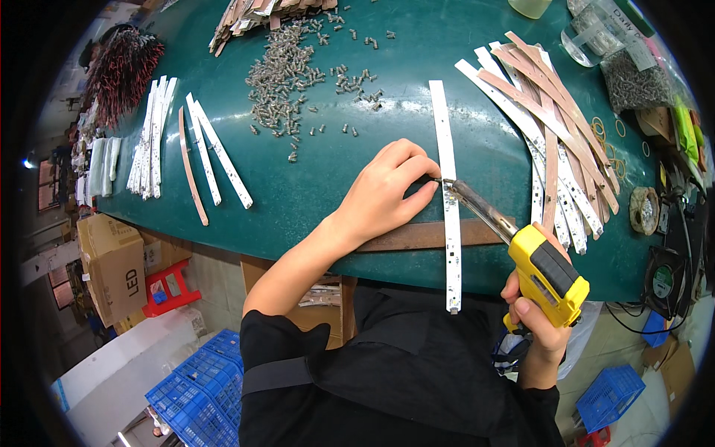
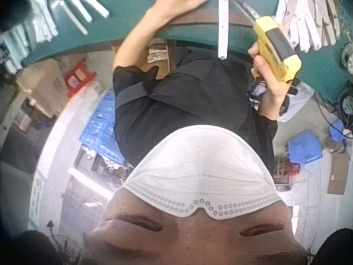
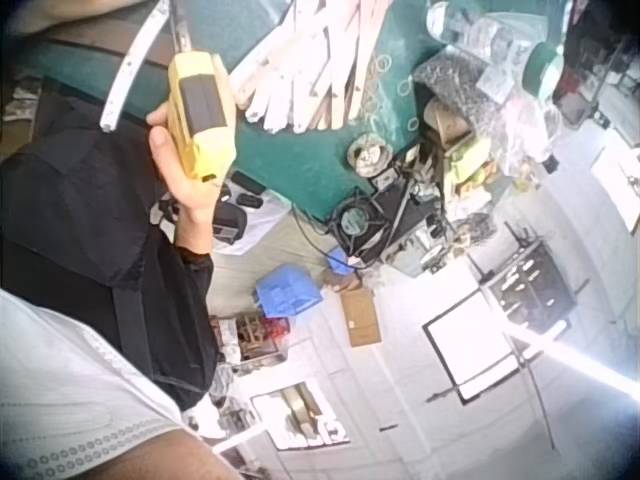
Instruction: The person solders small connectors onto LED strips using a soldering iron, picking connectors from a pile on the table, positioning them on each strip, and soldering them in place before stacking the strips.
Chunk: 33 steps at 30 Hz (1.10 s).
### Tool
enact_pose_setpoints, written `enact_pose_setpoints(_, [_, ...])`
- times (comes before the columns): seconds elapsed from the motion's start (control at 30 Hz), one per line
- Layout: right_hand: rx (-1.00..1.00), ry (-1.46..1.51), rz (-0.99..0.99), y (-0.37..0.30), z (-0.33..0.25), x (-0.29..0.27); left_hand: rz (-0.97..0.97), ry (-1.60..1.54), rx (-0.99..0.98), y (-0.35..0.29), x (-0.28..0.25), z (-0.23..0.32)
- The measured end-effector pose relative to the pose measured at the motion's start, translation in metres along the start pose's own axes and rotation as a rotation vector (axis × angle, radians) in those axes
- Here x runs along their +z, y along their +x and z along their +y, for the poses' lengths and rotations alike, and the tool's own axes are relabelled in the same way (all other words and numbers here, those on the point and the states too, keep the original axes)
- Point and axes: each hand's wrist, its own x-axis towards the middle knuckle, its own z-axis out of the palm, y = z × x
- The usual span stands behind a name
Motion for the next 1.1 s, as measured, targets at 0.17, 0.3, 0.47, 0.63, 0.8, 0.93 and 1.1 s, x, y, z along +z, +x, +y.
enact_pose_setpoints(0.17, [-0.037,-0.03,-0.017,0.001,-0.002,0.003,-0.014,0.001,0.0,0.001,0.0,0.001])
enact_pose_setpoints(0.3, [-0.02,-0.037,-0.016,0.0,-0.001,0.0,-0.014,0.004,0.003,0.0,0.0,0.001])
enact_pose_setpoints(0.47, [-0.141,0.016,0.091,-0.007,-0.007,-0.002,-0.013,-0.011,-0.003,0.0,0.0,0.001])
enact_pose_setpoints(0.63, [-0.375,-0.212,0.406,-0.013,-0.037,-0.029,-0.019,-0.037,0.001,0.007,0.0,0.005])
enact_pose_setpoints(0.8, [-0.677,-1.106,0.592,0.025,-0.04,-0.084,-0.015,-0.002,-0.009,0.002,-0.002,0.008])
enact_pose_setpoints(0.93, [-0.633,-1.523,0.549,0.046,-0.036,-0.114,-0.016,-0.033,-0.01,0.003,-0.001,0.008])
enact_pose_setpoints(1.1, [-0.643,-1.626,0.462,0.061,-0.029,-0.126,-0.011,0.026,0.203,0.006,-0.013,0.019])
